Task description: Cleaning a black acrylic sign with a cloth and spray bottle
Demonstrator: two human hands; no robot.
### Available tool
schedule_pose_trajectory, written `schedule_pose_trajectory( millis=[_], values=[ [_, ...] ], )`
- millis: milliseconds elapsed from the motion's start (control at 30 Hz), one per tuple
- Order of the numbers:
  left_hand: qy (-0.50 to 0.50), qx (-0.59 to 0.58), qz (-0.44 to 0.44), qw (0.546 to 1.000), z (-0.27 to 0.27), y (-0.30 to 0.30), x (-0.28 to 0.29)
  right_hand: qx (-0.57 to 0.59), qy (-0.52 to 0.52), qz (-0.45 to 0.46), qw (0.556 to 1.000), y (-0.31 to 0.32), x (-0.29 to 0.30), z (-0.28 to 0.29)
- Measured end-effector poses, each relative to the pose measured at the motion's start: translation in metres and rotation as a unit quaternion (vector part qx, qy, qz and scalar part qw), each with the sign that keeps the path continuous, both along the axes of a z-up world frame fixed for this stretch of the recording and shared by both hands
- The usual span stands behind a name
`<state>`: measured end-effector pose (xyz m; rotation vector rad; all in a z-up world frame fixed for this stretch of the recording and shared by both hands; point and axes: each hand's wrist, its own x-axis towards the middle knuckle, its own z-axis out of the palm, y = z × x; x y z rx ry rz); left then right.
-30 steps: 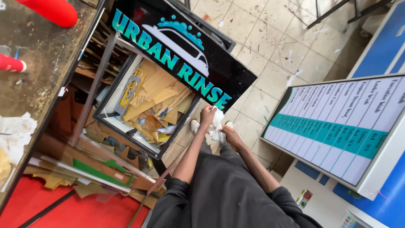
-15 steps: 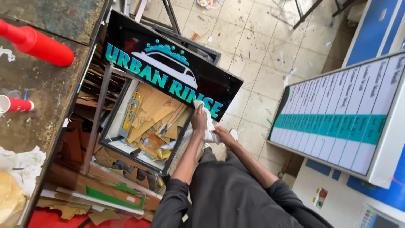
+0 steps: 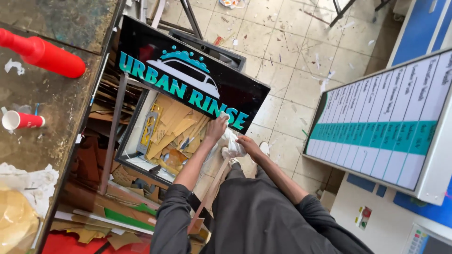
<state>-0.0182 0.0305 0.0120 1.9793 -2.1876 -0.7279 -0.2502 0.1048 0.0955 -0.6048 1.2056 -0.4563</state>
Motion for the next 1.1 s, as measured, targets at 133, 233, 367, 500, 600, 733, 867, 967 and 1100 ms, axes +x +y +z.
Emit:
schedule_pose_trajectory(
  millis=[133, 233, 367, 500, 600, 733, 867, 967, 1100],
  values=[
    [-0.025, -0.068, 0.116, 0.991, 0.001, -0.025, -0.037, 0.013, -0.011, -0.019, 1.000, 0.006, -0.010, -0.019],
    [0.070, -0.129, 0.181, 0.972, 0.011, -0.039, -0.059, 0.001, -0.022, -0.049, 0.999, -0.010, -0.016, -0.022],
    [0.048, -0.199, 0.127, 0.971, -0.009, -0.024, -0.086, -0.002, 0.003, -0.070, 0.998, -0.011, -0.034, -0.025],
    [-0.007, -0.191, 0.062, 0.980, 0.007, -0.030, -0.058, -0.015, 0.024, -0.059, 0.998, -0.016, -0.036, -0.002],
    [0.011, -0.105, 0.135, 0.985, 0.012, -0.022, -0.054, -0.001, 0.009, -0.060, 0.998, -0.005, -0.038, -0.016],
    [0.054, -0.046, 0.239, 0.968, -0.002, -0.030, -0.057, 0.015, -0.018, -0.064, 0.998, -0.010, -0.032, -0.045],
    [0.078, -0.050, 0.323, 0.942, 0.009, -0.022, -0.071, 0.022, -0.017, -0.057, 0.998, -0.008, -0.033, -0.025],
    [0.087, -0.094, 0.418, 0.899, 0.005, -0.004, -0.076, 0.022, -0.020, -0.056, 0.998, -0.007, -0.038, -0.026],
    [0.150, -0.130, 0.467, 0.862, 0.027, 0.048, -0.093, 0.036, -0.023, -0.065, 0.997, 0.000, -0.052, -0.065]
  ],
)
